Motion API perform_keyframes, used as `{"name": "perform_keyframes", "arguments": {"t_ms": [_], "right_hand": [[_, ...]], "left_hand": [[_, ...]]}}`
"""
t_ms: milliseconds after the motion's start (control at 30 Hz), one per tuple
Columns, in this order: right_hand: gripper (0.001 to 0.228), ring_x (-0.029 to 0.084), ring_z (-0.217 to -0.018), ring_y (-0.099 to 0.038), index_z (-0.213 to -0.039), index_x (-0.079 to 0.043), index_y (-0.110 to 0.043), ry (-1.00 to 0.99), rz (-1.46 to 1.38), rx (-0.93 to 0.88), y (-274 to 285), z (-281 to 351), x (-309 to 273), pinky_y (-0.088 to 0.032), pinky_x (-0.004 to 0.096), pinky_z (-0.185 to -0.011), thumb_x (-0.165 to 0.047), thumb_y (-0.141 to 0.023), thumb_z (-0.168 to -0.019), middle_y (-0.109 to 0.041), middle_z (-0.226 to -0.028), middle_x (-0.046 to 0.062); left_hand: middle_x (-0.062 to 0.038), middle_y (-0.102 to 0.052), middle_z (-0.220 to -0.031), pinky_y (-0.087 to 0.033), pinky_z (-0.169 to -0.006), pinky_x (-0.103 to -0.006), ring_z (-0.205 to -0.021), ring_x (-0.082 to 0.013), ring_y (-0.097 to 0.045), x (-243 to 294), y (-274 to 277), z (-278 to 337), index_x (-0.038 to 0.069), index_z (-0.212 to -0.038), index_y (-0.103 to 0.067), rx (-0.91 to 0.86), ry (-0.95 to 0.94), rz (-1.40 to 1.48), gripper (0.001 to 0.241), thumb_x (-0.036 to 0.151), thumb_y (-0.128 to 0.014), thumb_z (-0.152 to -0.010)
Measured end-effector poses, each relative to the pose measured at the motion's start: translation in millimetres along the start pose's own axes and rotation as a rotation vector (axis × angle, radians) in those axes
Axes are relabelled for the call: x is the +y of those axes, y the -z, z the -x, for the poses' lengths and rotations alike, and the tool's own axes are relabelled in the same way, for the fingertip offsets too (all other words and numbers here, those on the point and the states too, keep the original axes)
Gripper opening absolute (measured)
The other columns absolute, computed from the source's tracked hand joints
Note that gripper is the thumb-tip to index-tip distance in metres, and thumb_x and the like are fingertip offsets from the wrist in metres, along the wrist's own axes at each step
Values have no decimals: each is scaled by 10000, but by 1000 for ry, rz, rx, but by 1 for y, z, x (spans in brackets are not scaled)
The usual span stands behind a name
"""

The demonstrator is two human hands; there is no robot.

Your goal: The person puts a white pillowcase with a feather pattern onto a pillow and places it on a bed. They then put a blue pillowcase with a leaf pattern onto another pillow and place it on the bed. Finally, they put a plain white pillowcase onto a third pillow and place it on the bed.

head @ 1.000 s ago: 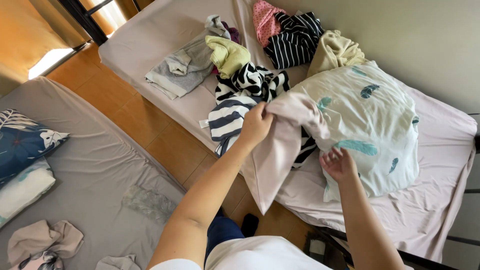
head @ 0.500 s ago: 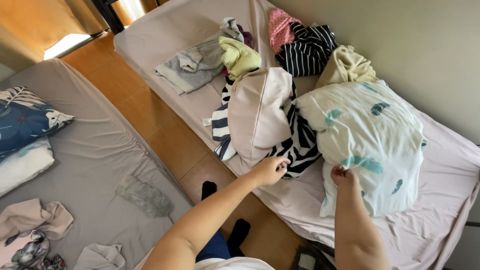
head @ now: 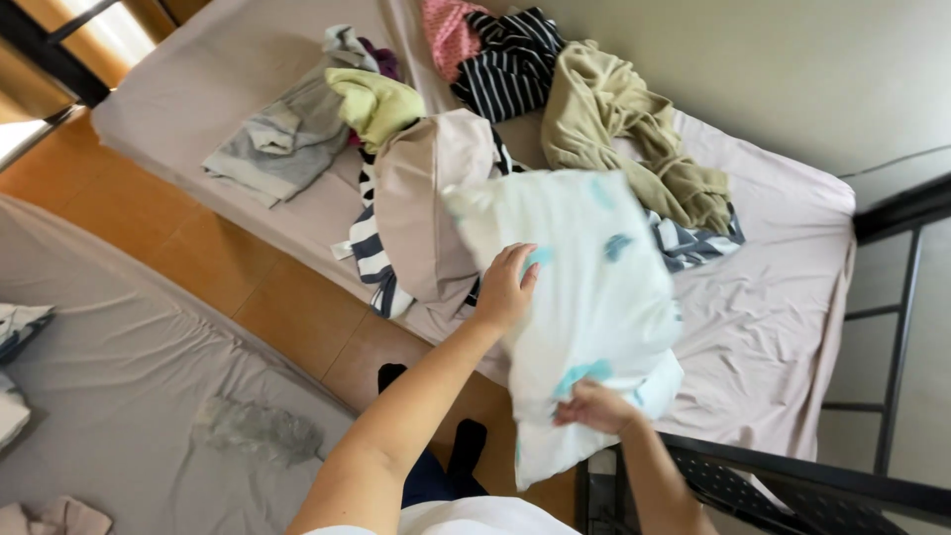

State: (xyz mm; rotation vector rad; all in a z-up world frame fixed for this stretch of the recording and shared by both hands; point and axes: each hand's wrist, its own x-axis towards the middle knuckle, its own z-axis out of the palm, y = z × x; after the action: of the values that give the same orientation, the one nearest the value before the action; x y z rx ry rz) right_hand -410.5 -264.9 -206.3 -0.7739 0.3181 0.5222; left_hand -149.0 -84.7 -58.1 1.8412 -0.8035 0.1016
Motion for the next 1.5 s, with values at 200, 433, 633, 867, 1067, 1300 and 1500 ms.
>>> {"name": "perform_keyframes", "arguments": {"t_ms": [200,433,633,867,1067,1300,1500], "right_hand": [[234,224,-732,-619,-855,-66,-586,-83,8,436,-77,-21,29,-590,471,-873,-247,-637,-994,-546,-763,46],[572,236,-682,-618,-836,-60,-544,16,-175,677,-77,-18,4,-593,479,-752,-614,-634,-952,-520,-720,54],[819,342,-887,-652,-957,1,-533,61,-767,834,-97,-6,-35,-553,539,-911,-809,-524,-842,-606,-903,151],[413,338,-1067,-613,-1185,-11,-554,171,-580,625,-11,-55,-34,-462,645,-1085,-395,-455,-1068,-539,-1165,156],[411,363,-1121,-623,-1335,-11,-487,170,-416,893,-60,-74,-50,-415,731,-1064,-297,-338,-1080,-504,-1365,194],[353,310,-1117,-627,-1115,-46,-617,80,-529,796,1,-81,-9,-450,696,-1089,-378,-515,-1058,-619,-1029,96],[847,397,-1148,-607,-1035,-18,-555,-62,-679,838,-80,-49,-55,-401,648,-1100,-839,-566,-827,-646,-1056,151]], "left_hand": [[-209,-549,-1376,-478,-1038,-431,-1244,-360,-570,-5,-23,0,10,-1293,-555,-678,463,-282,632,448,-756,-884],[-163,-742,-1167,-525,-975,-490,-1112,-358,-693,-120,-130,59,98,-1055,-733,-501,347,-530,163,192,-633,-967],[-80,-734,-978,-533,-829,-318,-886,-183,-642,-12,-51,17,27,-1095,-730,-522,538,603,230,223,-690,-983],[-15,-708,-994,-508,-900,-272,-942,-107,-624,10,29,63,23,-1118,-710,-610,512,786,221,199,-691,-986],[-112,-718,-979,-551,-832,-333,-890,-224,-684,-56,39,78,42,-1199,-637,-420,560,66,366,312,-718,-966],[-194,-647,-1189,-568,-821,-448,-995,-342,-701,-47,38,14,304,-1642,-169,-539,527,-444,734,208,-546,-1020],[-129,-689,-1173,-548,-870,-445,-1045,-311,-694,-90,-15,-6,336,-1642,-137,-770,405,-645,879,100,-573,-916]]}}
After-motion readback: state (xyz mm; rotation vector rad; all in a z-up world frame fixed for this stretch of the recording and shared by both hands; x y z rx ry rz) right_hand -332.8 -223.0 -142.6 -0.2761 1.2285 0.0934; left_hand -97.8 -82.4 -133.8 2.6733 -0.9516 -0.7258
